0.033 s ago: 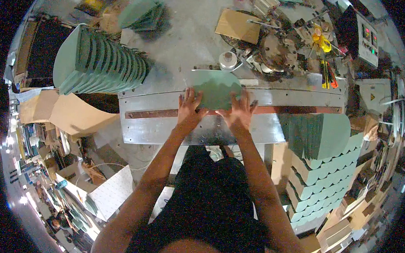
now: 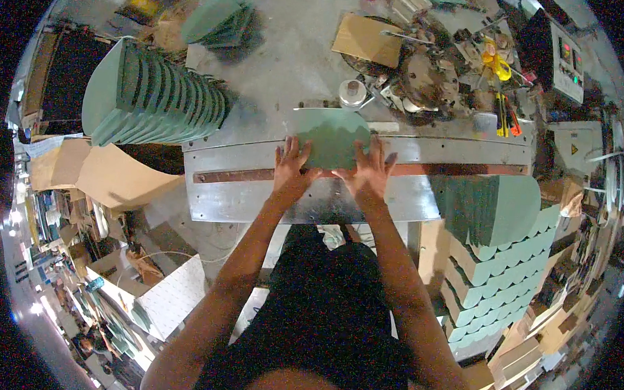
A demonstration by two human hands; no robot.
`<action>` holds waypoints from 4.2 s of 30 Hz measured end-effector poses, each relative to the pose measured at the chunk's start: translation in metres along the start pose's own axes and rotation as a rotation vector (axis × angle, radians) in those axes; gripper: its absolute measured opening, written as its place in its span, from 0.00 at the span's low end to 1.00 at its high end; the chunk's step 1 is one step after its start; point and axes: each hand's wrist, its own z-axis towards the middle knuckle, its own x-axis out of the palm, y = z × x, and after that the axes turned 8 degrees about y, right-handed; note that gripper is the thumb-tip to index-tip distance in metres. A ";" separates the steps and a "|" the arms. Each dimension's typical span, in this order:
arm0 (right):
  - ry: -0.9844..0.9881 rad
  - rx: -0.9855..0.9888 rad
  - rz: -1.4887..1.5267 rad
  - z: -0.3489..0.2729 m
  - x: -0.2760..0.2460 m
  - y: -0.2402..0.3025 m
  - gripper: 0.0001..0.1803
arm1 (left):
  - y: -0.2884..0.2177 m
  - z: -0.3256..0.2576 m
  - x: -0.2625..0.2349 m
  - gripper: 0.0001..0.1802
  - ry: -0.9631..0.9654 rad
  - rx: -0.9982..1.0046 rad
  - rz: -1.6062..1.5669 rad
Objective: Trimming and stacking curved green furniture components in a manufacturing facility workshop.
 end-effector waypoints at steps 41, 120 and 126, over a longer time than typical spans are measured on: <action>0.005 -0.202 -0.023 0.026 0.008 0.088 0.28 | 0.024 -0.006 -0.004 0.28 0.004 -0.094 -0.404; -0.077 -0.288 1.251 -0.104 -0.211 0.035 0.27 | -0.163 -0.035 -0.186 0.55 0.100 0.209 -1.082; -0.029 -0.230 1.200 -0.105 -0.202 0.027 0.27 | -0.158 -0.040 -0.168 0.49 -0.242 -0.053 -1.109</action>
